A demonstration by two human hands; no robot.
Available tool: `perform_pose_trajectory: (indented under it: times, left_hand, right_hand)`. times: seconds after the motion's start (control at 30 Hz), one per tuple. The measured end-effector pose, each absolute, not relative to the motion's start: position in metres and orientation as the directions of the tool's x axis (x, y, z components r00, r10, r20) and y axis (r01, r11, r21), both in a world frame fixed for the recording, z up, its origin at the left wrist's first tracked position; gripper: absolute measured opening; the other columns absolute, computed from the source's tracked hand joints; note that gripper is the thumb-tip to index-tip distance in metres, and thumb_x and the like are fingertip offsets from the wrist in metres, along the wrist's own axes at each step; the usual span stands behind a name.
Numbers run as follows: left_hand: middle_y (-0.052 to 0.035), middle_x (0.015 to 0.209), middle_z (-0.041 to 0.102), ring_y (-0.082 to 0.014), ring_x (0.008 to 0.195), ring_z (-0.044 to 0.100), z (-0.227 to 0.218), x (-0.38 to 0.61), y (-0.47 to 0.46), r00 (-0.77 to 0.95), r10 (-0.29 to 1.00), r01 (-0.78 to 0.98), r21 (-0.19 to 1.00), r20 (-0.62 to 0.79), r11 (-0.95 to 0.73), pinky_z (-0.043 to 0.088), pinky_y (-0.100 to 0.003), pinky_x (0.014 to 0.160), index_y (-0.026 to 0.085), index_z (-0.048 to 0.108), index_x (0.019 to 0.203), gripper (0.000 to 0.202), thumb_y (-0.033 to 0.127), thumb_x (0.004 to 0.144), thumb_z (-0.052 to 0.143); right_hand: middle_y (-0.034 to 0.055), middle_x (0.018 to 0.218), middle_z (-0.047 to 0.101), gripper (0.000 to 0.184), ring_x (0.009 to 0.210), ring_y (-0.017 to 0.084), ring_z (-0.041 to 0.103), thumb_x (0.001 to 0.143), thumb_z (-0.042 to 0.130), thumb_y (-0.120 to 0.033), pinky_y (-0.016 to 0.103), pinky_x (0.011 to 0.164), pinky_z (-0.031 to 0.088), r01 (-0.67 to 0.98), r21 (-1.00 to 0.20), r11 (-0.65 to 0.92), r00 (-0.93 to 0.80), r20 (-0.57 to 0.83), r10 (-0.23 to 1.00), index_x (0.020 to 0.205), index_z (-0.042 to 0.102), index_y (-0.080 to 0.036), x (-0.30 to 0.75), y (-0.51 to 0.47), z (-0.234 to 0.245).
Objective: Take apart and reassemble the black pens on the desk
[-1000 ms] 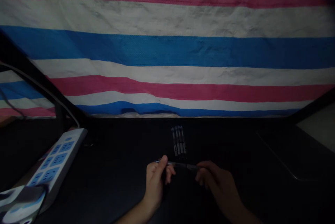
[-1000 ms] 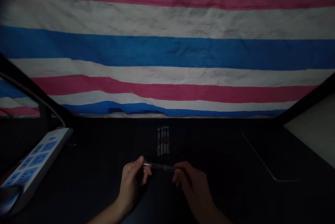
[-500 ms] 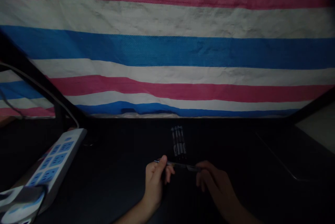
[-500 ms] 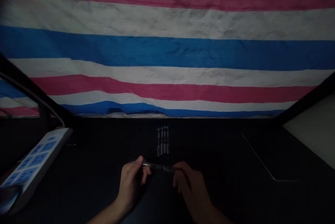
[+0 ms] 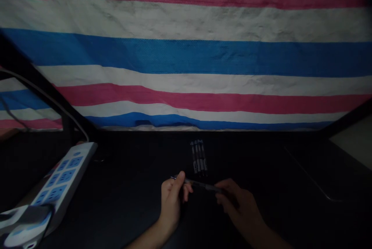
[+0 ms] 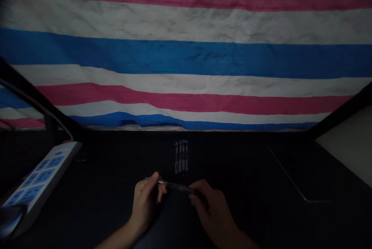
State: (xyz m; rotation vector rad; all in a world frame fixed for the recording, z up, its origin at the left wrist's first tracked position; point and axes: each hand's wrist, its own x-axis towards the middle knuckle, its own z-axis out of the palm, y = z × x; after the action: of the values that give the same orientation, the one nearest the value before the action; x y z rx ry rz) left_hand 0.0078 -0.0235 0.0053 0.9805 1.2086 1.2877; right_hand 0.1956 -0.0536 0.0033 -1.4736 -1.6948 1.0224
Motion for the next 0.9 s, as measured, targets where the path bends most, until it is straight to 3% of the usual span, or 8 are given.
perform_pose_trajectory:
  times: [0.43, 0.67, 0.8, 0.9]
  left_hand:
    - [0.0000, 0.038, 0.044, -0.0116, 0.043, 0.044, 0.002, 0.007, -0.024, -0.080, 0.997, -0.119, 0.993, -0.021, 0.011, 0.036, -0.025, 0.051, 0.015, 0.061, 0.045, 0.058, 0.057, 0.083, 0.052]
    - [0.0014, 0.066, 0.055, -0.0106, 0.058, 0.051, 0.009, 0.012, -0.024, 0.059, 0.996, -0.221, 0.973, 0.073, -0.058, 0.042, -0.021, 0.056, 0.018, 0.063, 0.093, 0.028, 0.044, 0.082, 0.064]
    - [-0.0019, 0.083, 0.060, -0.0154, 0.079, 0.060, 0.009, 0.012, -0.019, 0.122, 0.987, -0.289, 0.955, 0.103, -0.064, 0.047, -0.025, 0.076, 0.020, 0.062, 0.108, 0.028, 0.036, 0.085, 0.062]
    - [-0.0002, 0.085, 0.058, -0.0146, 0.078, 0.061, 0.006, 0.009, -0.013, 0.079, 0.993, -0.320, 0.945, 0.091, -0.061, 0.048, -0.026, 0.076, 0.024, 0.053, 0.124, 0.040, 0.033, 0.086, 0.061]
  right_hand:
    - [-0.0035, 0.065, 0.061, 0.024, 0.057, 0.011, 0.057, 0.093, 0.044, -0.038, 0.019, 0.054, 0.042, 0.511, -0.846, 0.151, -0.228, 0.036, 0.973, 0.091, 0.064, -0.024, 0.195, -0.056, 0.010]
    - [-0.0035, 0.064, 0.062, 0.026, 0.056, 0.012, 0.059, 0.094, 0.043, -0.039, 0.021, 0.056, 0.042, 0.588, -0.787, 0.189, -0.237, 0.056, 0.970, 0.093, 0.063, -0.023, 0.191, -0.053, 0.007]
    - [-0.0028, 0.068, 0.064, 0.022, 0.059, 0.011, 0.059, 0.092, 0.046, -0.036, 0.020, 0.056, 0.042, 0.591, -0.784, 0.191, -0.278, 0.025, 0.960, 0.091, 0.063, -0.023, 0.190, -0.051, 0.010]
    - [-0.0025, 0.071, 0.066, 0.024, 0.059, 0.012, 0.059, 0.092, 0.046, -0.038, 0.021, 0.057, 0.043, 0.565, -0.811, 0.150, -0.250, 0.005, 0.968, 0.102, 0.062, -0.024, 0.190, -0.052, 0.010]
